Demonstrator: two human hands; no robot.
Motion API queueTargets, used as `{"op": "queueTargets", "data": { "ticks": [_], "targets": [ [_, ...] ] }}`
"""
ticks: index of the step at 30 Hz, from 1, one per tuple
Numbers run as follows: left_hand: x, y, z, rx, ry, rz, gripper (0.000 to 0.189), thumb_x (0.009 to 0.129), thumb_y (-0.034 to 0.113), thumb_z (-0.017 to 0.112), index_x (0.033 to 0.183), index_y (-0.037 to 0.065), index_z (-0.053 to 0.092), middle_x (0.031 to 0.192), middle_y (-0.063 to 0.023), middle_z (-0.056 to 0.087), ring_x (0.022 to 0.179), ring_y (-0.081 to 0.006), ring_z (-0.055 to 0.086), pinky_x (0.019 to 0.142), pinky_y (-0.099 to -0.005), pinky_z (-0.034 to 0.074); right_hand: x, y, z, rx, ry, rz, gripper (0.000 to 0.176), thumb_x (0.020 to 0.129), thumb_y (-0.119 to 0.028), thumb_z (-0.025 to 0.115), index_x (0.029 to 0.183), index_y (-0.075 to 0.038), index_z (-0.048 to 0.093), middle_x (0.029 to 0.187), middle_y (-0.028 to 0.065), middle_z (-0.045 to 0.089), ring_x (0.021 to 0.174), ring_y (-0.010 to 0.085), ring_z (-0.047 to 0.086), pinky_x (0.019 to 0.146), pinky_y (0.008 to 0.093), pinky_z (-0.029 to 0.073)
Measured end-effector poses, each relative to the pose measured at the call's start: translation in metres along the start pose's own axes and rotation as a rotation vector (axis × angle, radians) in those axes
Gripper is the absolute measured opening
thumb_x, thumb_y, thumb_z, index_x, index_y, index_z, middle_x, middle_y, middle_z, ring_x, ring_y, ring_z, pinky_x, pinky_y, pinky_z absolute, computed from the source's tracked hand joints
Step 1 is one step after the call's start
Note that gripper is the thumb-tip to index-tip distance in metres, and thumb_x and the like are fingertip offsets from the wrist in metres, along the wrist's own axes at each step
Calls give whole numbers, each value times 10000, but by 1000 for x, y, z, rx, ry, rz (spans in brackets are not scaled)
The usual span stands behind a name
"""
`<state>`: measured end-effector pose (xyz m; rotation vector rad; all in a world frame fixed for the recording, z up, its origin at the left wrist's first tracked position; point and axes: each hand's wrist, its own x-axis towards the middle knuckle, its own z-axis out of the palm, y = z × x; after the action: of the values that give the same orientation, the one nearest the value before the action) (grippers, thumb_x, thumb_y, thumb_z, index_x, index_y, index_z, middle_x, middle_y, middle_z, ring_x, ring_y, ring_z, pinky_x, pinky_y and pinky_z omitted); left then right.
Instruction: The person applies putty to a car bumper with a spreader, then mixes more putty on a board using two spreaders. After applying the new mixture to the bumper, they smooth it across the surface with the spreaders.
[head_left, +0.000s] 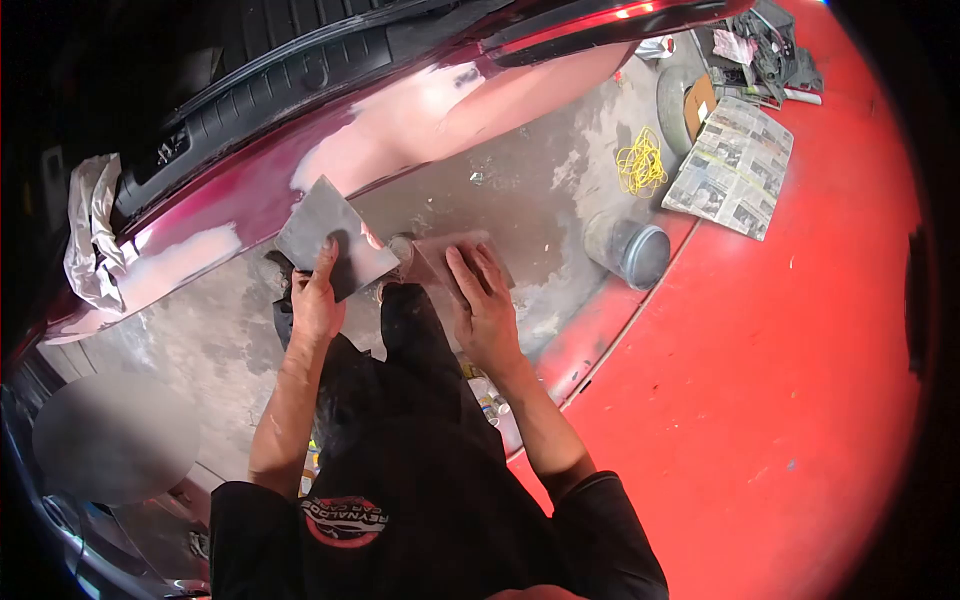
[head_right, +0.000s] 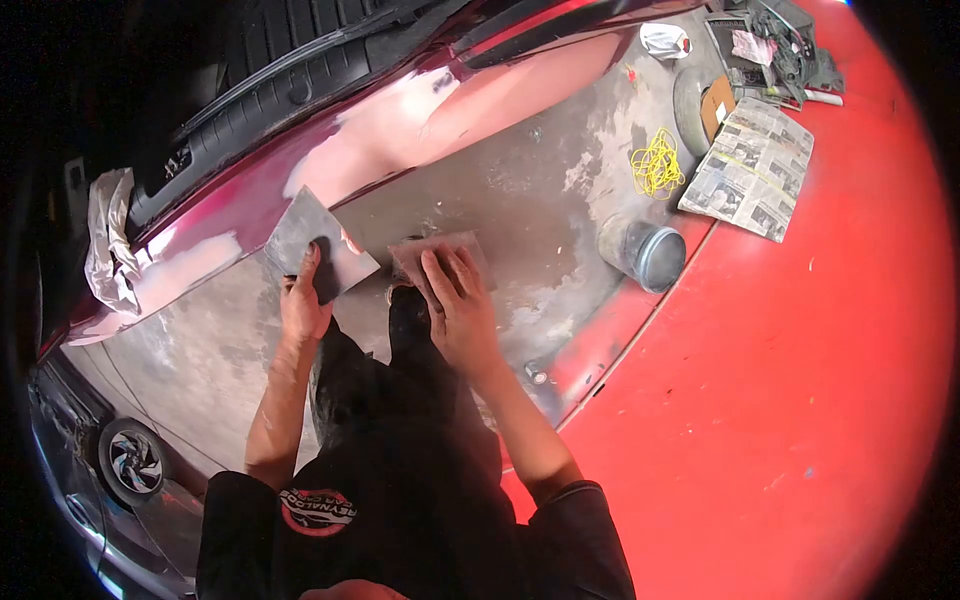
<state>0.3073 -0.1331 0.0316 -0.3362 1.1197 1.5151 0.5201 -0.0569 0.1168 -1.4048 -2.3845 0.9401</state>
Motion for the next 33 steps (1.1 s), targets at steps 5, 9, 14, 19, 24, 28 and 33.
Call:
{"op": "queueTargets", "data": {
  "ticks": [5,9,14,19,24,28,33],
  "targets": [
    [1,1,7,-15,-26,99,262,941,177,698,1144,15,663,1143,-58,681,1021,-167,653,903,-365,527,12,-7,-2,-28,27,8,577,870,33,574,1430,-94,518,1436,218,489,1342,422,444,1119,473,357],
    [3,-3,10,-10,-21,94,254,947,177,690,1140,15,661,1113,-64,688,994,-174,662,891,-362,534,23,-1,-8,-121,65,-18,566,876,17,582,1427,-100,526,1435,207,492,1354,413,431,1127,469,339],
    [6,-8,11,23,-9,89,266,953,186,683,1156,17,648,1122,-66,681,1002,-177,660,883,-360,537,28,3,-17,-119,82,-68,558,869,30,579,1411,-99,545,1447,198,478,1351,414,429,1106,467,372],
    [12,-14,13,21,-33,108,296,940,212,703,1158,22,640,1139,-71,673,1008,-176,652,886,-369,539,15,5,-18,-143,8,-132,650,799,18,628,1427,-116,523,1454,210,449,1310,494,428,1068,537,400],
    [-1,-7,36,266,-18,226,305,948,328,699,991,25,699,895,29,662,764,-60,551,715,-256,471,12,1,-15,-247,-14,-221,724,724,76,578,1417,-127,534,1472,186,442,1314,515,418,1018,550,441],
    [-11,-7,50,317,-16,298,296,962,317,683,953,23,713,853,34,670,757,-49,545,683,-239,449,19,-4,-9,-308,-4,-275,742,691,76,583,1399,-143,551,1455,168,469,1320,494,435,879,532,515],
    [-6,-14,36,376,-15,349,268,947,280,710,996,17,709,887,32,678,775,-46,553,685,-227,449,17,1,3,-297,-194,-273,670,716,17,618,1353,-189,583,1426,115,514,1332,449,453,763,502,535]
  ]
}}
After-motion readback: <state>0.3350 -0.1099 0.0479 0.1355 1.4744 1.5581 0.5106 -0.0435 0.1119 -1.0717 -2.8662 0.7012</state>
